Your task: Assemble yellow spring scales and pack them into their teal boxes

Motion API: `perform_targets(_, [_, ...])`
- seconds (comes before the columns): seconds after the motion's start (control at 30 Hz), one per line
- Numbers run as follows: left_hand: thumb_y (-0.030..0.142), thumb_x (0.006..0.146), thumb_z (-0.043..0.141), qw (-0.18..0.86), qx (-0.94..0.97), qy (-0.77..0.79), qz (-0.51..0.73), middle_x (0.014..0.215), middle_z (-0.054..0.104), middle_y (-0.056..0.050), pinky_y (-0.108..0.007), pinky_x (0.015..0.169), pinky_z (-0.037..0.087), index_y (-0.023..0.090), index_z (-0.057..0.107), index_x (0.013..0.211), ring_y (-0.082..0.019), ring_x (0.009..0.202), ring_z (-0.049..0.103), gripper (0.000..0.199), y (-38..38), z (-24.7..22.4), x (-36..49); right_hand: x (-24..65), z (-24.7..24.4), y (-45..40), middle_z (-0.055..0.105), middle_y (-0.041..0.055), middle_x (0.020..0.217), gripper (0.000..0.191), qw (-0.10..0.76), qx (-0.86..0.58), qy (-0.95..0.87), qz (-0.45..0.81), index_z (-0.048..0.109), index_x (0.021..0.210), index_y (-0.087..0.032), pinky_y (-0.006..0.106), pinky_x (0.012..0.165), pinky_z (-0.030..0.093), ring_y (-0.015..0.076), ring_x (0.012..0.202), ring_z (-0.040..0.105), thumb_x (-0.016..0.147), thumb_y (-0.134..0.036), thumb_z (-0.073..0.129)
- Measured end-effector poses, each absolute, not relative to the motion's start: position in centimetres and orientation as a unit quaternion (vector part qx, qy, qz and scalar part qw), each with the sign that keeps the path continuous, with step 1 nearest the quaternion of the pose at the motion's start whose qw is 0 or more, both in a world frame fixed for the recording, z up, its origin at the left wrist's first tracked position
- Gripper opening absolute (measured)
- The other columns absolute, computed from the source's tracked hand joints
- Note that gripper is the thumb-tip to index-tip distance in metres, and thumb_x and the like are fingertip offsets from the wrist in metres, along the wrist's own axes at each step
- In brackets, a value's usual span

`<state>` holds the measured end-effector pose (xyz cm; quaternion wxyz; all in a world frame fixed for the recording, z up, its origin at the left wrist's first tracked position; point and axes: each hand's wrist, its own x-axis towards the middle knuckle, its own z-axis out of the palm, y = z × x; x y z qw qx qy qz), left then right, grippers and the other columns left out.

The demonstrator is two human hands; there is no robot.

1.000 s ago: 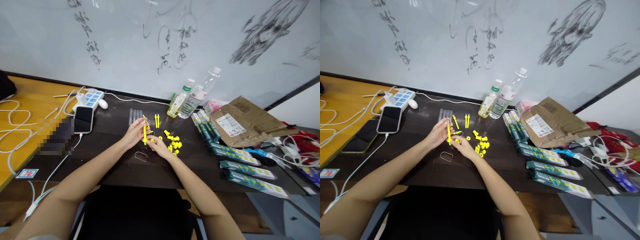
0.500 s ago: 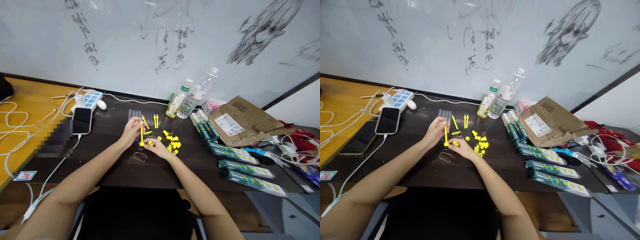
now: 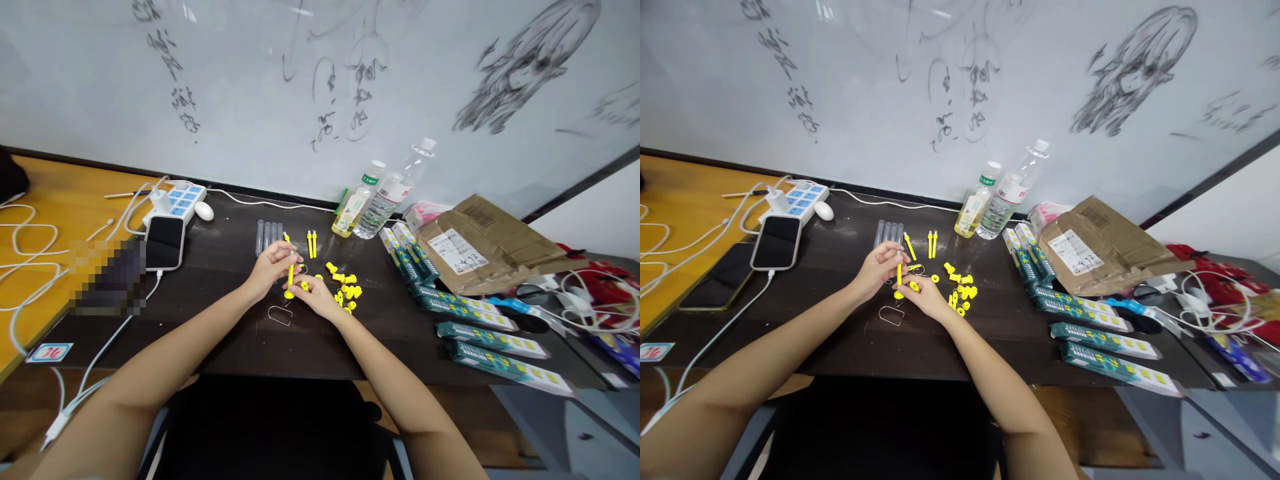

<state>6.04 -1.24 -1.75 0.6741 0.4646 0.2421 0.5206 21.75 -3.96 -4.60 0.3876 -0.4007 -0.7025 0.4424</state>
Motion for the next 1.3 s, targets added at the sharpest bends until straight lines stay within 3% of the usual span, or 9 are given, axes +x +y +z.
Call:
perform_targets(0.17, [0.036, 0.076, 0.071, 0.674, 0.478, 0.242, 0.509, 0.085, 0.069, -0.006, -0.023, 0.059, 0.052, 0.016, 0.059, 0.107, -0.013, 0.067, 0.066, 0.039, -1.19, -2.11, 6.16, 21.79, -4.31, -4.05, 0.066, 0.0033, 0.074, 0.031, 0.412, -0.412, -0.680, 0.445, 0.064, 0.074, -0.017, 0.030, 0.072, 0.045, 0.0160, 0.071, 0.058, 0.076, -0.048, 0.064])
perform_targets(0.33, [0.039, 0.077, 0.069, 0.666, 0.492, 0.243, 0.505, 0.078, 0.067, -0.003, -0.022, 0.059, 0.051, 0.015, 0.058, 0.109, -0.011, 0.062, 0.063, 0.042, -1.05, -2.55, 6.31, 21.78, -4.64, -3.98, 0.060, 0.0005, 0.067, 0.033, 0.414, -0.432, -0.672, 0.437, 0.061, 0.071, -0.015, 0.028, 0.066, 0.042, 0.0129, 0.063, 0.052, 0.073, -0.048, 0.067])
perform_targets(0.6, [0.041, 0.080, 0.066, 0.667, 0.498, 0.227, 0.504, 0.064, 0.055, 0.004, -0.018, 0.048, 0.043, 0.015, 0.057, 0.108, -0.006, 0.048, 0.050, 0.040, -1.06, -2.45, 6.41, 22.07, -4.46, -3.73, 0.064, 0.0025, 0.077, 0.029, 0.417, -0.403, -0.697, 0.422, 0.062, 0.076, -0.017, 0.029, 0.076, 0.043, 0.0155, 0.074, 0.057, 0.079, -0.046, 0.061])
perform_targets(0.77, [0.040, 0.080, 0.066, 0.675, 0.486, 0.222, 0.508, 0.058, 0.048, 0.007, -0.018, 0.043, 0.041, 0.015, 0.055, 0.105, -0.004, 0.041, 0.042, 0.037, -1.11, -2.41, 6.63, 22.25, -4.43, -3.68, 0.063, 0.0036, 0.077, 0.033, 0.407, -0.389, -0.702, 0.436, 0.060, 0.074, -0.017, 0.028, 0.070, 0.043, 0.0159, 0.074, 0.056, 0.081, -0.049, 0.058])
perform_targets(1.0, [0.037, 0.077, 0.069, 0.670, 0.484, 0.232, 0.513, 0.063, 0.055, 0.007, -0.019, 0.043, 0.046, 0.020, 0.046, 0.102, -0.006, 0.042, 0.050, 0.037, -1.00, -2.48, 6.42, 22.34, -4.72, -3.65, 0.063, 0.0035, 0.080, 0.034, 0.408, -0.393, -0.705, 0.426, 0.059, 0.074, -0.017, 0.026, 0.067, 0.040, 0.0138, 0.072, 0.054, 0.082, -0.049, 0.058])
perform_targets(1.3, [0.038, 0.077, 0.069, 0.657, 0.506, 0.239, 0.505, 0.061, 0.057, 0.008, -0.014, 0.036, 0.035, 0.021, 0.041, 0.098, -0.003, 0.037, 0.043, 0.039, -0.85, -2.75, 6.54, 22.52, -4.82, -3.61, 0.058, 0.0018, 0.074, 0.033, 0.406, -0.400, -0.711, 0.411, 0.060, 0.076, -0.017, 0.025, 0.063, 0.039, 0.0128, 0.067, 0.050, 0.083, -0.049, 0.057])
